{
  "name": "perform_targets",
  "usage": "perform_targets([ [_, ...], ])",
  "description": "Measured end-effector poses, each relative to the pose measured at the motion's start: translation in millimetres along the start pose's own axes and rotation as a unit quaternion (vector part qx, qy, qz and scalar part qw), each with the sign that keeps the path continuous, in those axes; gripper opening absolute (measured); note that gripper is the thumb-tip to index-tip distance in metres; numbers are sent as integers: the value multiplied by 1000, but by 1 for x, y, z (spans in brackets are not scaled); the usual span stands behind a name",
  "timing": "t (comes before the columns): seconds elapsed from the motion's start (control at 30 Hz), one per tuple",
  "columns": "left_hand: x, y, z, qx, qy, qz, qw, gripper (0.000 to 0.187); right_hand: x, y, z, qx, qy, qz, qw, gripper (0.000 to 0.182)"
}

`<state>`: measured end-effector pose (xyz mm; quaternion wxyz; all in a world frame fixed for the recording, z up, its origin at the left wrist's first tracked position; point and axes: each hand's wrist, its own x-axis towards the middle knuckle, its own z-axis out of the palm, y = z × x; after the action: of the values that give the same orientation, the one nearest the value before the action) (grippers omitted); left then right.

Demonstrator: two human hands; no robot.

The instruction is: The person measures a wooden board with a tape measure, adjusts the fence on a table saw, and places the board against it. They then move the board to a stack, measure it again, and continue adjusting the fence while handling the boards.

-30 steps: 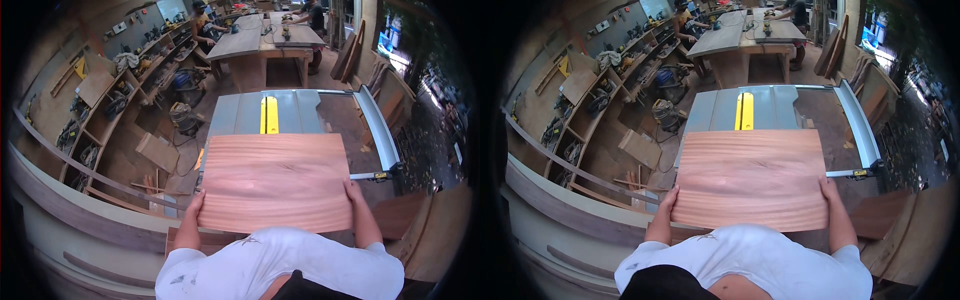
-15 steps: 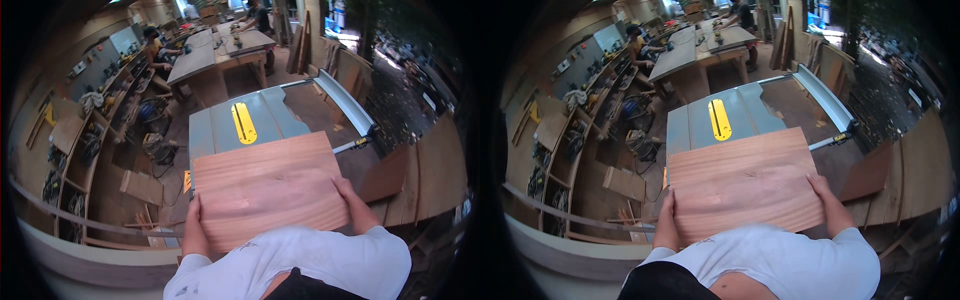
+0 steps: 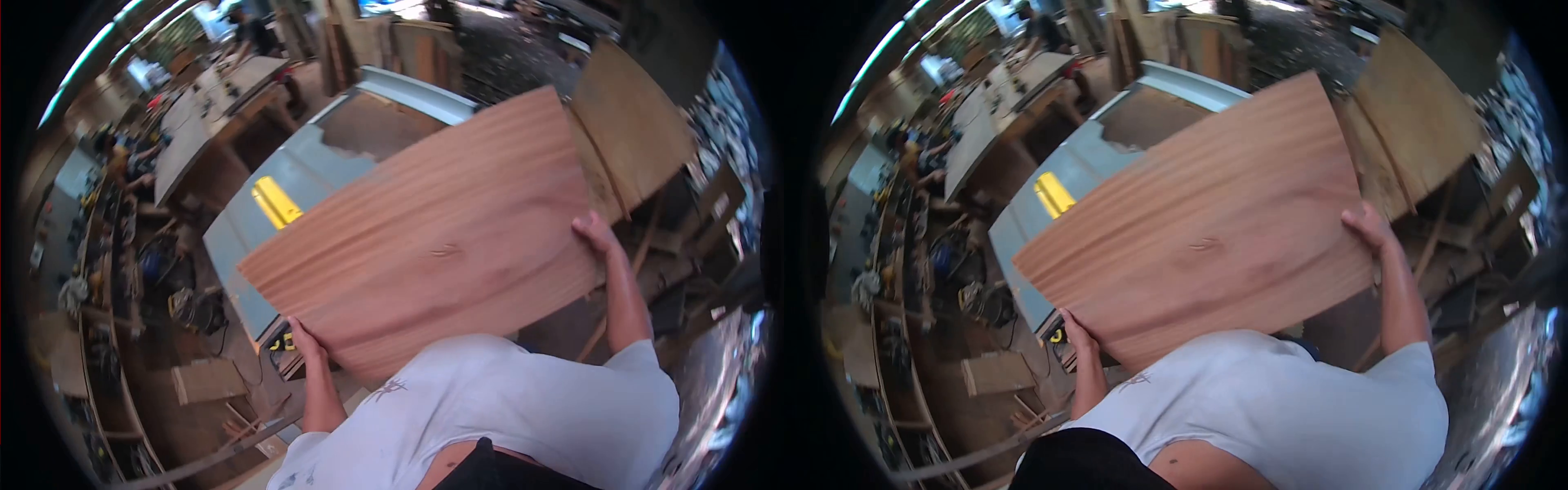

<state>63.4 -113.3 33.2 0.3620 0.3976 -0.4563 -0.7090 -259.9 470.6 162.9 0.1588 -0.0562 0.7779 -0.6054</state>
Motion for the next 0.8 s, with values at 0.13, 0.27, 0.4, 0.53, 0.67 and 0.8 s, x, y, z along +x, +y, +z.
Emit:
perform_targets([
  [0.13, -51, -45, 102, -50, -86, -51, 994, 59, -67, -17, -119, 18, -23, -60, 998, 81],
  [0.27, -70, -132, 178, -48, -195, -190, 961, 62, -142, -23, -197, -43, 4, -71, 997, 88],
  [0.4, -116, -178, 254, 40, -285, -227, 931, 71, -205, 9, -258, -53, 60, -29, 996, 89],
  [0.53, -158, -211, 312, 52, -334, -282, 898, 73, -261, 2, -276, -119, 163, -30, 979, 88],
  [0.67, -175, -277, 361, 24, -407, -341, 847, 73, -284, -48, -270, -135, 179, 35, 974, 84],
  [0.8, -196, -330, 412, 183, -386, -405, 809, 83, -269, -69, -239, -148, 197, 125, 961, 58],
])
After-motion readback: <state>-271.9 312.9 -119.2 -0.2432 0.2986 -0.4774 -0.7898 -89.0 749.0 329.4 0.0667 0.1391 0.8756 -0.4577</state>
